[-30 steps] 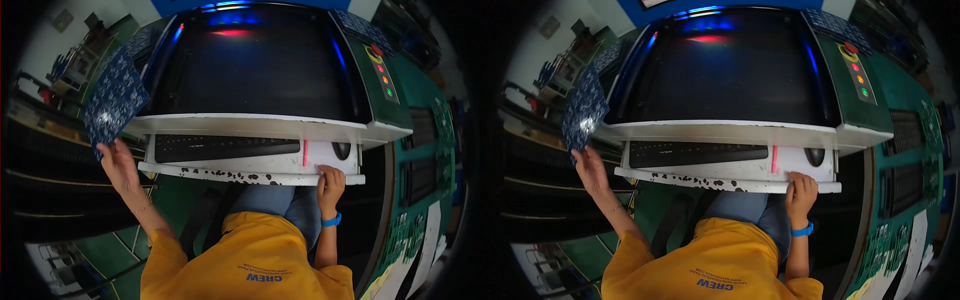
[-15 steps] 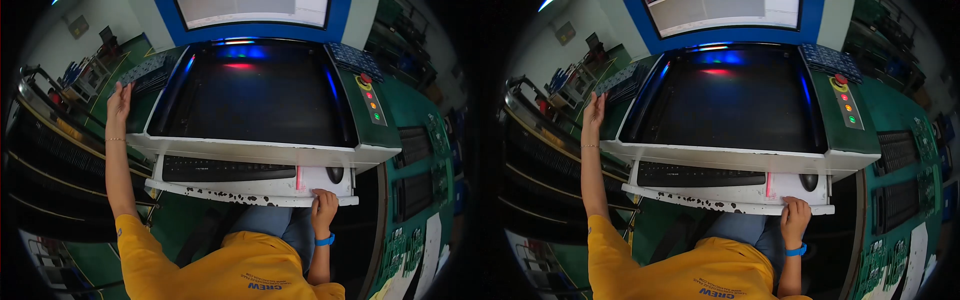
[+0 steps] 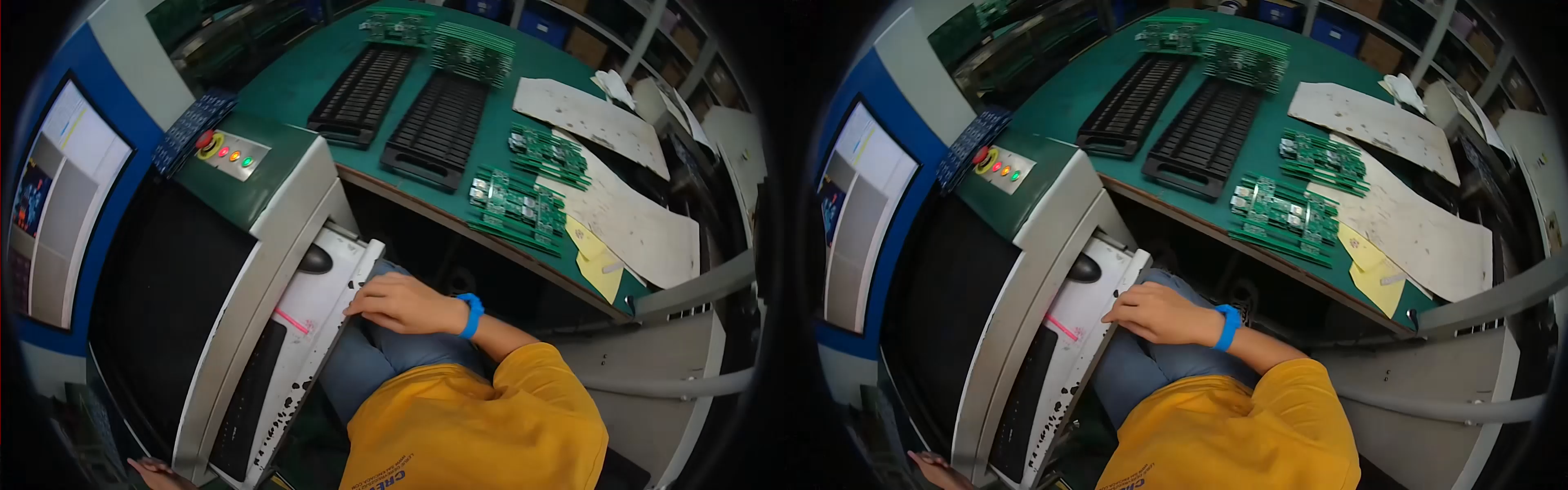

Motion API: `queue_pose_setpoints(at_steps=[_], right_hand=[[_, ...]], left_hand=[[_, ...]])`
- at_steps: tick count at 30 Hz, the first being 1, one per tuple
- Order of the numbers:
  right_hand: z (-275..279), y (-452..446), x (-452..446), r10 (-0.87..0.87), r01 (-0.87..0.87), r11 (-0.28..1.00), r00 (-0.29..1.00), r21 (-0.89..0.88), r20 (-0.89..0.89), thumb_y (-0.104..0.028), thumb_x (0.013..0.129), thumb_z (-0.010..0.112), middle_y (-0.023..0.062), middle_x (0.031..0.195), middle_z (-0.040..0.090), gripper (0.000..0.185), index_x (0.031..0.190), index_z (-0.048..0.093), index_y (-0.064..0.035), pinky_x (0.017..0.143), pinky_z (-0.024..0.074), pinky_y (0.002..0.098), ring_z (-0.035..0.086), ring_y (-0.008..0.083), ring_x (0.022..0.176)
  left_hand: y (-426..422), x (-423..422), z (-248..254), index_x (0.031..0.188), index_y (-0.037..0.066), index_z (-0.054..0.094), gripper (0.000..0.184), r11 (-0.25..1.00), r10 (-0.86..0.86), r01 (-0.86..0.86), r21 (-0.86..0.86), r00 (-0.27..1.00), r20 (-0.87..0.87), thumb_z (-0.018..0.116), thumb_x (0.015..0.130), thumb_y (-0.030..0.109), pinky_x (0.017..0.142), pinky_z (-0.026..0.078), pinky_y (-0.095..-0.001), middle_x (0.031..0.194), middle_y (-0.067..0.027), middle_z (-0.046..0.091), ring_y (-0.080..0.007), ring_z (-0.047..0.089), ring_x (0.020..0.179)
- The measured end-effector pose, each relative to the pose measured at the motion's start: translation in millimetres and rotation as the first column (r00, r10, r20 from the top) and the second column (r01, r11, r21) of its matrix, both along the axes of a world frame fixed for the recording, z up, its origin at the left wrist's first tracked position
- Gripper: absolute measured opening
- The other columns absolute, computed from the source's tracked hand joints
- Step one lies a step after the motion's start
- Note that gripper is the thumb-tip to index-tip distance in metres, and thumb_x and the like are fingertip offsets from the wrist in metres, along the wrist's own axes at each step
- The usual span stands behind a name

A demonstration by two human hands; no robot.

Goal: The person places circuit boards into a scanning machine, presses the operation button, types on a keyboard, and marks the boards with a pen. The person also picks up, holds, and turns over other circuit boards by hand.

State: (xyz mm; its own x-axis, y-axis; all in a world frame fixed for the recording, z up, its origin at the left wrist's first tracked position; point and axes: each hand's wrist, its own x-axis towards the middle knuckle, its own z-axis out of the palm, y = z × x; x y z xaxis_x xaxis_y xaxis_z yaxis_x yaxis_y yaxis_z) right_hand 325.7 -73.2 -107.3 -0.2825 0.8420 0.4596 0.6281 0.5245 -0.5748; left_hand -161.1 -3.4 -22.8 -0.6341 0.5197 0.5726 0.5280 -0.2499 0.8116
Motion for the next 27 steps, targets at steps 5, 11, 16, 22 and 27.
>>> queue_pose_setpoints(at_steps=[5, 11, 16, 22, 27], right_hand=[[89.4, -65.7, 87.0, -0.284, 0.278, 0.959, 0.940, 0.060, 0.188, -0.006, 0.078, 0.059, 0.0047, 0.082, 0.059, 0.024, 0.101, 0.061, -0.0125, 0.066, 0.0437, 0.0340, 0.056, 0.0231, 0.076], [106.2, -107.0, 221.2, -0.707, 0.741, 0.669, 0.612, 0.056, 0.355, -0.014, 0.074, 0.066, 0.0092, 0.094, 0.061, 0.034, 0.106, 0.057, -0.0092, 0.075, 0.0468, 0.0349, 0.058, 0.0268, 0.087], [93.3, -111.0, 328.1, -0.628, 0.811, 0.565, 0.544, -0.155, 0.557, -0.032, 0.058, 0.080, 0.0191, 0.119, 0.048, 0.086, 0.130, 0.038, -0.0097, 0.096, 0.0373, 0.0374, 0.045, 0.0335, 0.112], [88.6, -112.0, 377.1, -0.629, 0.749, 0.584, 0.662, -0.314, 0.408, -0.040, 0.065, 0.074, 0.0179, 0.124, 0.047, 0.077, 0.127, 0.043, -0.0060, 0.097, 0.0365, 0.0367, 0.045, 0.0305, 0.115], [93.8, -163.6, 451.7, -0.935, 0.942, 0.219, 0.129, 0.253, 0.330, -0.027, 0.073, 0.067, 0.0132, 0.106, 0.058, 0.045, 0.112, 0.055, -0.0078, 0.084, 0.0446, 0.0373, 0.053, 0.0284, 0.101]], left_hand=[[8.0, 74.3, -41.3, 0.068, 0.004, 0.049, 0.044, 0.785, -0.586, 0.595, -0.172, 0.804, 0.106, 0.035, 0.096, 0.034, 0.039, 0.031, -0.0223, 0.055, -0.0014, 0.040, -0.0082, 0.038, 0.042], [-18.4, 213.2, -76.4, 0.063, 0.002, 0.044, 0.048, 0.301, -0.898, 0.926, -0.225, 0.355, 0.260, 0.030, 0.097, 0.032, 0.042, 0.036, -0.0236, 0.055, -0.0063, 0.041, -0.0118, 0.043, 0.042], [-29.5, 305.5, -78.9, 0.065, 0.001, 0.048, 0.048, -0.098, -0.860, 0.984, -0.151, -0.008, 0.510, 0.031, 0.097, 0.032, 0.045, 0.036, -0.0241, 0.058, -0.0097, 0.049, -0.0157, 0.049, 0.042], [-31.9, 380.8, -97.1, 0.070, -0.002, 0.053, 0.049, -0.412, -0.805, 0.889, -0.202, -0.252, 0.537, 0.033, 0.096, 0.034, 0.047, 0.039, -0.0238, 0.058, -0.0100, 0.053, -0.0168, 0.054, 0.046], [-25.5, 415.7, -91.5, 0.073, -0.005, 0.058, 0.049, -0.480, -0.757, 0.841, -0.249, -0.254, 0.602, 0.036, 0.095, 0.033, 0.054, 0.044, -0.0252, 0.063, -0.0140, 0.060, -0.0193, 0.060, 0.055]])
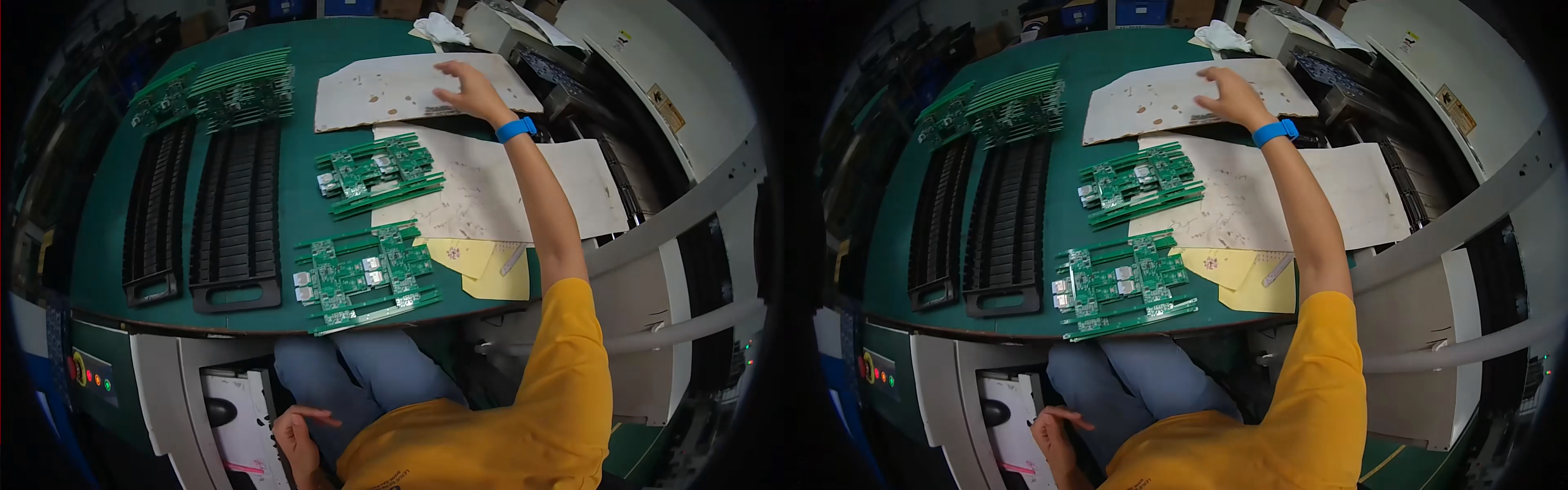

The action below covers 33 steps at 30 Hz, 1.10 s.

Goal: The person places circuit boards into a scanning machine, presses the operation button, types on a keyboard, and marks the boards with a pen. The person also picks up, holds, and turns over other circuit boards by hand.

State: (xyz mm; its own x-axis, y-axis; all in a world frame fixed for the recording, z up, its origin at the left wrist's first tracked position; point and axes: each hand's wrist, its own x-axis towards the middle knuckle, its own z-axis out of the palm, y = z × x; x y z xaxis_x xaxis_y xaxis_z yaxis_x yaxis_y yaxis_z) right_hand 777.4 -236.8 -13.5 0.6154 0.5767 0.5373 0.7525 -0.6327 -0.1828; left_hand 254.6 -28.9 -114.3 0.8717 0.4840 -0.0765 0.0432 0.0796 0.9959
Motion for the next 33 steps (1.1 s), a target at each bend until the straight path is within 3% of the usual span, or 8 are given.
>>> queue_pose_setpoints(at_steps=[4, 8, 10, 15, 18, 23, 28, 33], right_hand=[[15.0, -67.0, 41.8, -0.513, 0.598, 0.801, 0.681, 0.007, 0.522, -0.010, 0.074, 0.057, 0.0127, 0.092, 0.057, 0.026, 0.100, 0.055, -0.0048, 0.072, 0.0473, 0.0419, 0.055, 0.0285, 0.090], [14.5, -135.5, 98.1, -0.532, 0.799, 0.595, 0.314, 0.083, 0.786, -0.013, 0.077, 0.050, 0.0062, 0.080, 0.060, 0.014, 0.085, 0.059, -0.0063, 0.068, 0.0477, 0.0367, 0.057, 0.0242, 0.081], [24.5, -140.9, 92.3, -0.576, 0.877, 0.440, 0.440, -0.193, 0.689, -0.015, 0.078, 0.049, 0.0076, 0.077, 0.065, 0.015, 0.074, 0.063, -0.0100, 0.069, 0.0460, 0.0380, 0.058, 0.0240, 0.082], [47.0, -118.1, 77.5, -0.414, 0.810, 0.572, 0.419, -0.127, 0.808, -0.010, 0.078, 0.048, 0.0076, 0.076, 0.063, 0.014, 0.082, 0.061, -0.0112, 0.072, 0.0424, 0.0380, 0.056, 0.0246, 0.087], [70.1, -20.7, 21.8, -0.401, 0.685, 0.722, 0.528, -0.096, 0.748, -0.003, 0.076, 0.052, 0.0061, 0.083, 0.062, 0.022, 0.092, 0.065, -0.0120, 0.072, 0.0438, 0.0366, 0.056, 0.0227, 0.084], [51.7, -62.8, 55.5, -0.111, 0.097, 0.993, 0.680, 0.062, 0.725, 0.003, 0.075, 0.053, 0.0057, 0.082, 0.063, 0.030, 0.097, 0.065, -0.0124, 0.072, 0.0428, 0.0347, 0.056, 0.0227, 0.087], [100.9, 47.6, -149.1, 0.035, -0.247, 0.953, 0.665, 0.176, 0.746, 0.008, 0.074, 0.054, 0.0054, 0.082, 0.065, 0.036, 0.102, 0.065, -0.0128, 0.071, 0.0419, 0.0331, 0.056, 0.0227, 0.088], [80.1, 128.2, -239.3, 0.457, -0.587, 0.808, 0.560, -0.059, 0.692, 0.009, 0.070, 0.058, 0.0080, 0.094, 0.066, 0.034, 0.098, 0.066, -0.0087, 0.057, 0.0431, 0.0282, 0.058, 0.0188, 0.069]], left_hand=[[6.7, 18.3, -2.5, 0.075, -0.005, 0.057, 0.045, 0.999, 0.013, -0.013, -0.048, 1.000, 0.018, 0.037, 0.094, 0.031, 0.056, 0.046, -0.0263, 0.062, -0.0132, 0.059, -0.0198, 0.060, 0.055], [9.4, 33.0, -2.8, 0.077, -0.005, 0.057, 0.043, 0.993, 0.070, -0.070, -0.096, 0.998, -0.004, 0.038, 0.094, 0.029, 0.057, 0.046, -0.0265, 0.063, -0.0125, 0.059, -0.0201, 0.060, 0.056], [7.5, 40.2, 2.9, 0.079, -0.005, 0.058, 0.041, 0.979, 0.076, -0.086, -0.183, 0.995, -0.060, 0.038, 0.094, 0.027, 0.060, 0.046, -0.0266, 0.067, -0.0127, 0.060, -0.0200, 0.061, 0.058], [14.2, 44.3, 10.2, 0.088, -0.005, 0.059, 0.035, 0.977, -0.009, 0.002, -0.214, 0.999, -0.031, 0.039, 0.094, 0.023, 0.063, 0.046, -0.0260, 0.071, -0.0106, 0.060, -0.0166, 0.061, 0.066], [15.0, 33.5, 17.5, 0.093, -0.002, 0.060, 0.030, 0.942, -0.142, 0.127, -0.312, 0.990, -0.026, 0.040, 0.094, 0.021, 0.065, 0.045, -0.0243, 0.072, -0.0068, 0.061, -0.0118, 0.059, 0.071], [10.6, 1.5, 16.2, 0.094, 0.000, 0.060, 0.030, 0.967, -0.073, 0.094, -0.237, 0.993, 0.095, 0.040, 0.095, 0.022, 0.065, 0.044, -0.0232, 0.072, -0.0049, 0.060, -0.0101, 0.059, 0.070], [4.0, -36.5, 23.3, 0.092, 0.000, 0.060, 0.030, 0.966, -0.016, 0.050, -0.253, 0.991, 0.135, 0.039, 0.095, 0.021, 0.065, 0.044, -0.0230, 0.070, -0.0051, 0.060, -0.0092, 0.058, 0.069], [-5.7, -68.0, 23.8, 0.091, 0.001, 0.060, 0.029, 0.979, 0.073, -0.056, -0.198, 0.994, 0.082, 0.038, 0.094, 0.020, 0.063, 0.040, -0.0205, 0.070, -0.0048, 0.061, -0.0092, 0.059, 0.069]])
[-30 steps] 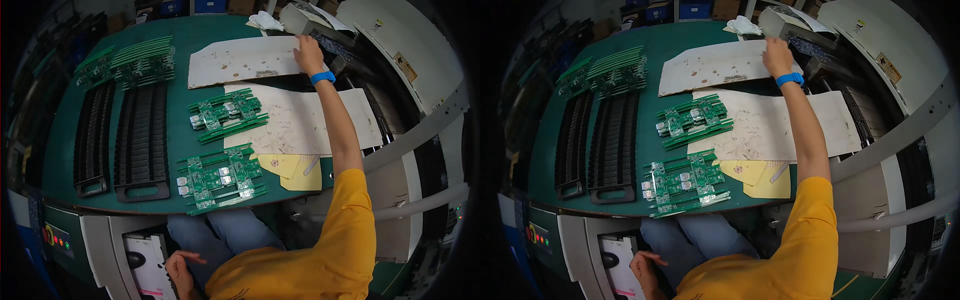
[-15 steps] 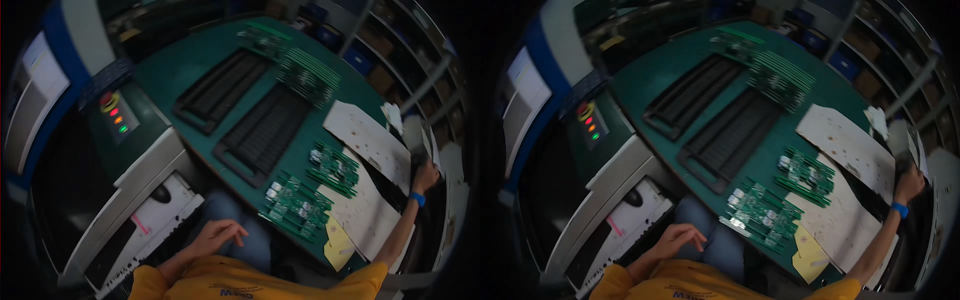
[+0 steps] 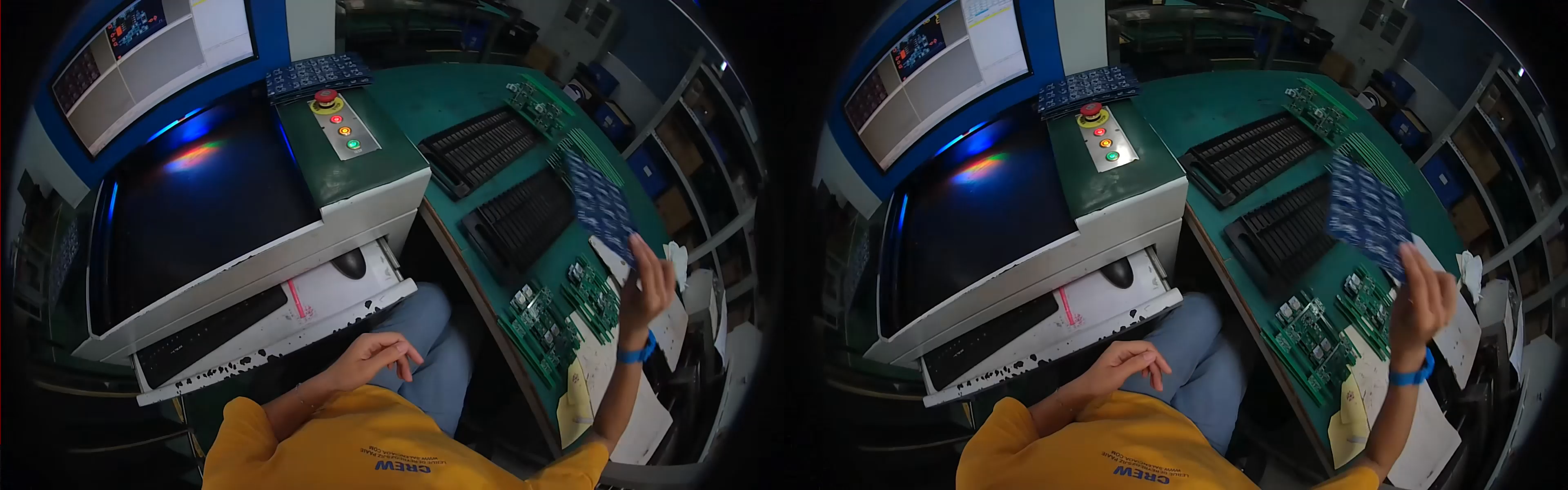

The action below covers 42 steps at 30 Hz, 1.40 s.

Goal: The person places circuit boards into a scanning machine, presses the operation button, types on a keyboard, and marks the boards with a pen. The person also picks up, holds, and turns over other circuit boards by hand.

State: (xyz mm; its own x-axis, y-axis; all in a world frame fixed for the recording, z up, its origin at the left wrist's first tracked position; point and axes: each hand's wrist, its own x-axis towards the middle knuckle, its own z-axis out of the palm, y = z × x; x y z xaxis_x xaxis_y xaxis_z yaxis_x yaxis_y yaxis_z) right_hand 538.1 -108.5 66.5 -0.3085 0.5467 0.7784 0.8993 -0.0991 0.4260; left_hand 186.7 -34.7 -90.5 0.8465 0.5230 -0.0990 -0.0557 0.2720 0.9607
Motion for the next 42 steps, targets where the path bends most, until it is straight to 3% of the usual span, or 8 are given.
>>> queue_pose_setpoints(at_steps=[9, 17, 21, 26, 31, 36, 40, 42], right_hand=[[-90.4, 87.7, -4.9, 0.251, -0.291, 0.949, 0.930, -0.121, -0.269, 0.004, 0.069, 0.057, 0.0074, 0.102, 0.064, 0.036, 0.102, 0.063, -0.0091, 0.062, 0.0483, 0.0298, 0.063, 0.0211, 0.076], [-123.7, 97.4, -1.6, 0.145, -0.314, 0.882, 0.890, -0.350, -0.433, -0.001, 0.068, 0.055, 0.0101, 0.117, 0.056, 0.045, 0.112, 0.057, -0.0094, 0.078, 0.0495, 0.0337, 0.060, 0.0265, 0.093], [-114.4, 80.6, 9.7, 0.003, -0.297, 0.769, 0.888, -0.567, -0.460, -0.001, 0.058, 0.051, 0.0112, 0.121, 0.053, 0.061, 0.118, 0.053, -0.0105, 0.091, 0.0431, 0.0364, 0.051, 0.0277, 0.109], [-78.9, 29.7, 60.5, -0.214, -0.178, 0.839, 0.762, -0.515, -0.611, -0.011, 0.064, 0.057, 0.0127, 0.117, 0.053, 0.053, 0.117, 0.053, -0.0105, 0.092, 0.0408, 0.0381, 0.048, 0.0306, 0.109], [-89.8, -35.7, 137.9, -0.640, -0.217, 0.518, 0.543, -0.827, -0.544, -0.041, 0.052, 0.082, 0.0162, 0.134, 0.037, 0.106, 0.138, 0.027, -0.0138, 0.105, 0.0270, 0.0373, 0.033, 0.0288, 0.126], [-89.0, -47.1, 133.4, -0.591, -0.310, 0.599, 0.450, -0.738, -0.669, -0.035, 0.051, 0.083, 0.0144, 0.133, 0.039, 0.103, 0.136, 0.030, -0.0123, 0.104, 0.0289, 0.0371, 0.036, 0.0280, 0.123], [-72.6, -58.1, 104.8, -0.414, -0.147, 0.769, 0.627, -0.622, -0.660, -0.034, 0.053, 0.082, 0.0124, 0.129, 0.044, 0.093, 0.132, 0.037, -0.0119, 0.098, 0.0349, 0.0378, 0.042, 0.0296, 0.116], [-46.2, -61.7, 54.0, -0.260, -0.133, 0.844, 0.747, -0.520, -0.612, -0.032, 0.053, 0.081, 0.0118, 0.127, 0.045, 0.092, 0.131, 0.038, -0.0121, 0.094, 0.0380, 0.0372, 0.044, 0.0305, 0.112]], left_hand=[[-9.4, -20.2, -10.3, 0.091, -0.001, 0.060, 0.029, 0.994, 0.109, -0.109, 0.021, 0.994, 0.013, 0.035, 0.093, 0.015, 0.064, 0.039, -0.0202, 0.071, -0.0076, 0.063, -0.0099, 0.059, 0.069], [-10.3, -10.3, -12.8, 0.089, -0.002, 0.060, 0.029, 0.998, 0.066, -0.066, -0.002, 0.998, -0.012, 0.037, 0.092, 0.015, 0.065, 0.040, -0.0222, 0.070, -0.0088, 0.063, -0.0108, 0.057, 0.066], [-10.9, -2.4, -21.3, 0.088, -0.002, 0.060, 0.030, 0.997, 0.065, -0.067, -0.041, 0.997, -0.047, 0.037, 0.092, 0.016, 0.065, 0.040, -0.0227, 0.070, -0.0096, 0.063, -0.0117, 0.058, 0.066], [-8.2, 9.0, -27.6, 0.087, -0.002, 0.060, 0.031, 0.999, 0.016, -0.017, -0.029, 0.998, -0.056, 0.036, 0.092, 0.017, 0.064, 0.040, -0.0230, 0.070, -0.0102, 0.062, -0.0131, 0.059, 0.066], [-6.2, 28.4, -30.0, 0.086, -0.002, 0.060, 0.032, 0.997, -0.037, 0.033, -0.067, 0.998, -0.053, 0.036, 0.092, 0.019, 0.064, 0.039, -0.0230, 0.069, -0.0102, 0.062, -0.0137, 0.060, 0.065], [-5.8, 50.6, -28.5, 0.087, -0.002, 0.060, 0.034, 0.988, -0.145, 0.142, -0.067, 0.988, -0.048, 0.037, 0.093, 0.022, 0.063, 0.040, -0.0235, 0.068, -0.0097, 0.063, -0.0136, 0.060, 0.066], [-2.0, 64.6, -26.3, 0.089, -0.001, 0.060, 0.031, 0.976, -0.204, 0.200, -0.083, 0.979, -0.033, 0.039, 0.093, 0.021, 0.066, 0.041, -0.0244, 0.070, -0.0097, 0.063, -0.0137, 0.060, 0.071], [-1.7, 70.8, -23.4, 0.106, -0.001, 0.055, 0.026, 0.961, -0.249, 0.252, -0.116, 0.968, 0.046, 0.045, 0.091, 0.017, 0.076, 0.045, -0.0285, 0.082, -0.0134, 0.064, -0.0171, 0.061, 0.080]])
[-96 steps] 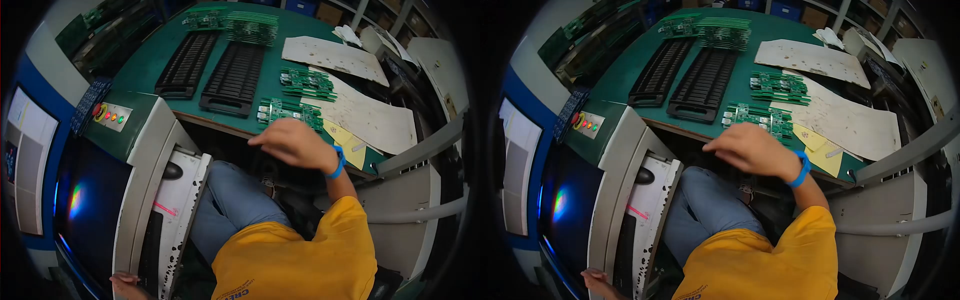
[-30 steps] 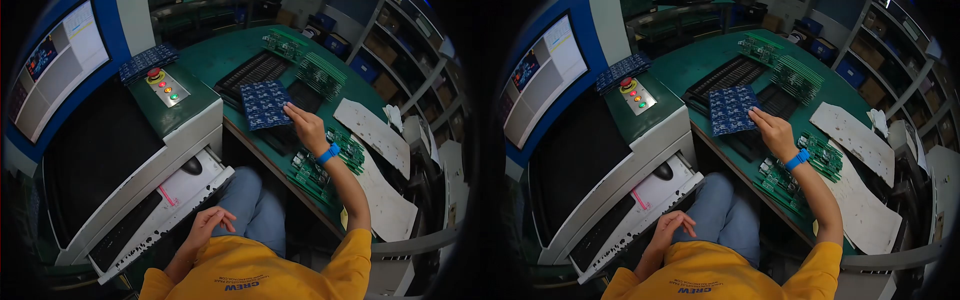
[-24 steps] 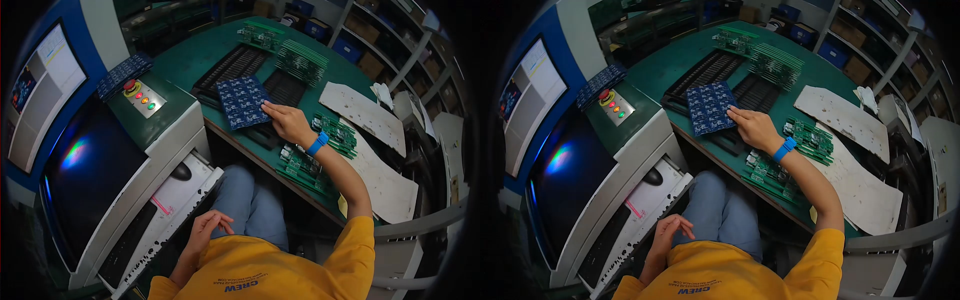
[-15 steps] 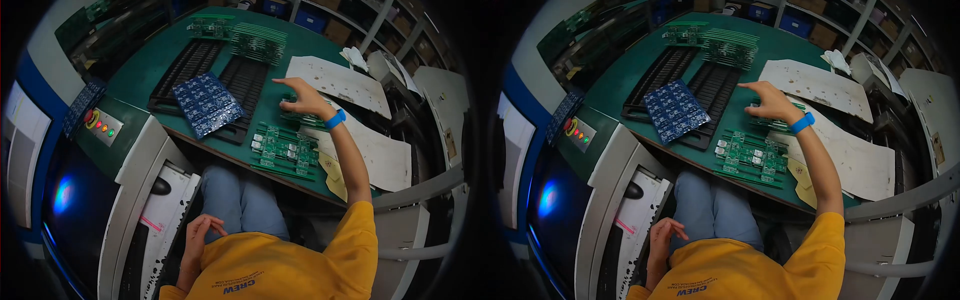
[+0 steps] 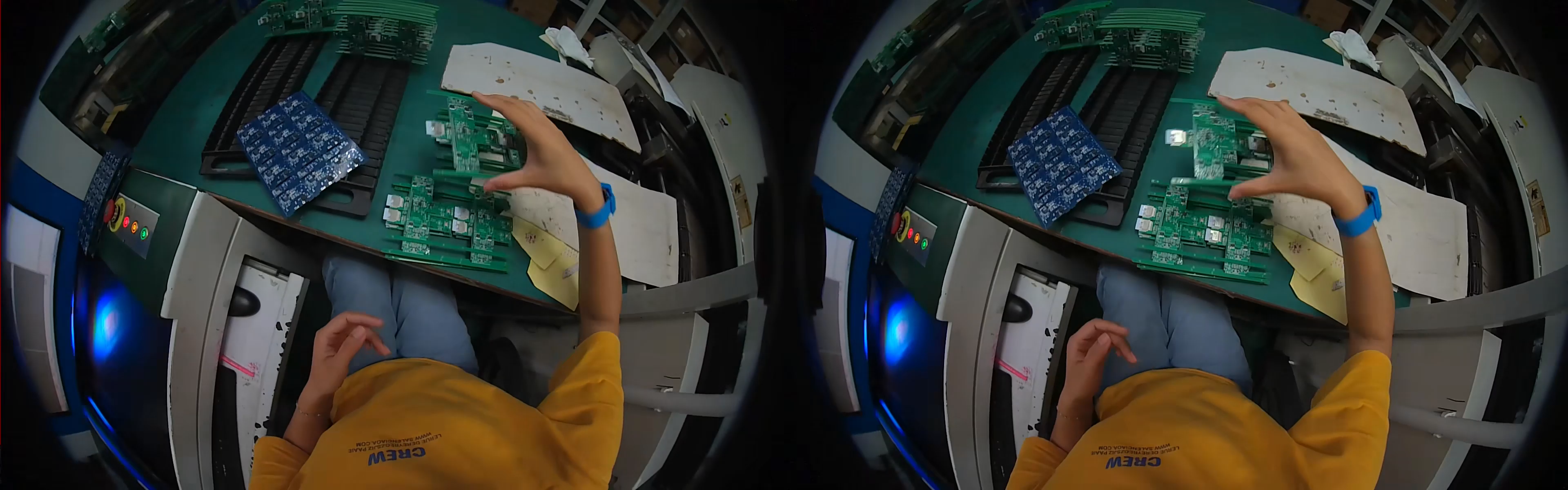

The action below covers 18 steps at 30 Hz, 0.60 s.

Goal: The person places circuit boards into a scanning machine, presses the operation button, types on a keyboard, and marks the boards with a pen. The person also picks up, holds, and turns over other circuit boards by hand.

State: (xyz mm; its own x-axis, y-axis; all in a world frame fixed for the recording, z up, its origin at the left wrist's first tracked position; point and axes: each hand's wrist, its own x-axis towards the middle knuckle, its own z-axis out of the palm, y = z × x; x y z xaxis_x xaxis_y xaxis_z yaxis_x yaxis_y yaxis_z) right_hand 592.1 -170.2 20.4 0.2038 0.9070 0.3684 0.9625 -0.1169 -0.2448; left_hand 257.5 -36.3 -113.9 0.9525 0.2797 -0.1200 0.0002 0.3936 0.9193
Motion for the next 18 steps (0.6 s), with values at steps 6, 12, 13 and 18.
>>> queue_pose_setpoints(at_steps=[6, 12, 13, 18], right_hand=[[12.8, -19.1, -118.4, 0.082, -0.080, 0.973, 0.997, -0.214, 0.003, -0.042, 0.053, 0.075, 0.0123, 0.128, 0.045, 0.087, 0.128, 0.043, -0.0118, 0.094, 0.0360, 0.0464, 0.044, 0.0341, 0.110], [-22.5, -28.2, -151.0, 0.051, -0.075, 0.983, 0.989, -0.165, -0.142, -0.040, 0.048, 0.073, 0.0148, 0.127, 0.043, 0.090, 0.129, 0.043, -0.0169, 0.091, 0.0369, 0.0489, 0.044, 0.0359, 0.106], [-26.1, -29.0, -151.9, 0.033, -0.054, 0.991, 0.985, -0.119, -0.171, -0.042, 0.049, 0.073, 0.0152, 0.128, 0.042, 0.087, 0.127, 0.045, -0.0159, 0.093, 0.0358, 0.0491, 0.043, 0.0367, 0.109], [-42.3, -45.3, -152.2, -0.178, 0.216, 0.954, 0.967, 0.207, -0.184, -0.049, 0.056, 0.074, 0.0149, 0.128, 0.045, 0.081, 0.121, 0.050, -0.0052, 0.096, 0.0331, 0.0447, 0.040, 0.0364, 0.118]], left_hand=[[-24.7, 21.2, 12.6, 0.134, -0.003, 0.026, 0.060, 0.938, 0.068, 0.083, -0.337, 0.908, 0.414, 0.057, 0.083, 0.004, 0.095, 0.040, -0.0401, 0.121, -0.0210, 0.050, -0.0278, 0.053, 0.108], [-22.5, 11.1, 36.3, 0.133, -0.008, 0.025, 0.060, 0.945, -0.006, 0.056, -0.321, 0.988, 0.155, 0.054, 0.081, -0.005, 0.097, 0.038, -0.0412, 0.128, -0.0205, 0.043, -0.0270, 0.047, 0.115], [-22.6, 9.7, 35.4, 0.133, -0.008, 0.025, 0.060, 0.945, 0.006, 0.043, -0.325, 0.989, 0.149, 0.054, 0.081, -0.005, 0.097, 0.038, -0.0412, 0.128, -0.0205, 0.043, -0.0270, 0.047, 0.115], [-20.8, 4.8, 26.8, 0.130, -0.009, 0.029, 0.056, 0.936, 0.119, -0.043, -0.351, 0.973, 0.199, 0.052, 0.079, -0.009, 0.095, 0.041, -0.0392, 0.126, -0.0211, 0.045, -0.0266, 0.050, 0.111]])
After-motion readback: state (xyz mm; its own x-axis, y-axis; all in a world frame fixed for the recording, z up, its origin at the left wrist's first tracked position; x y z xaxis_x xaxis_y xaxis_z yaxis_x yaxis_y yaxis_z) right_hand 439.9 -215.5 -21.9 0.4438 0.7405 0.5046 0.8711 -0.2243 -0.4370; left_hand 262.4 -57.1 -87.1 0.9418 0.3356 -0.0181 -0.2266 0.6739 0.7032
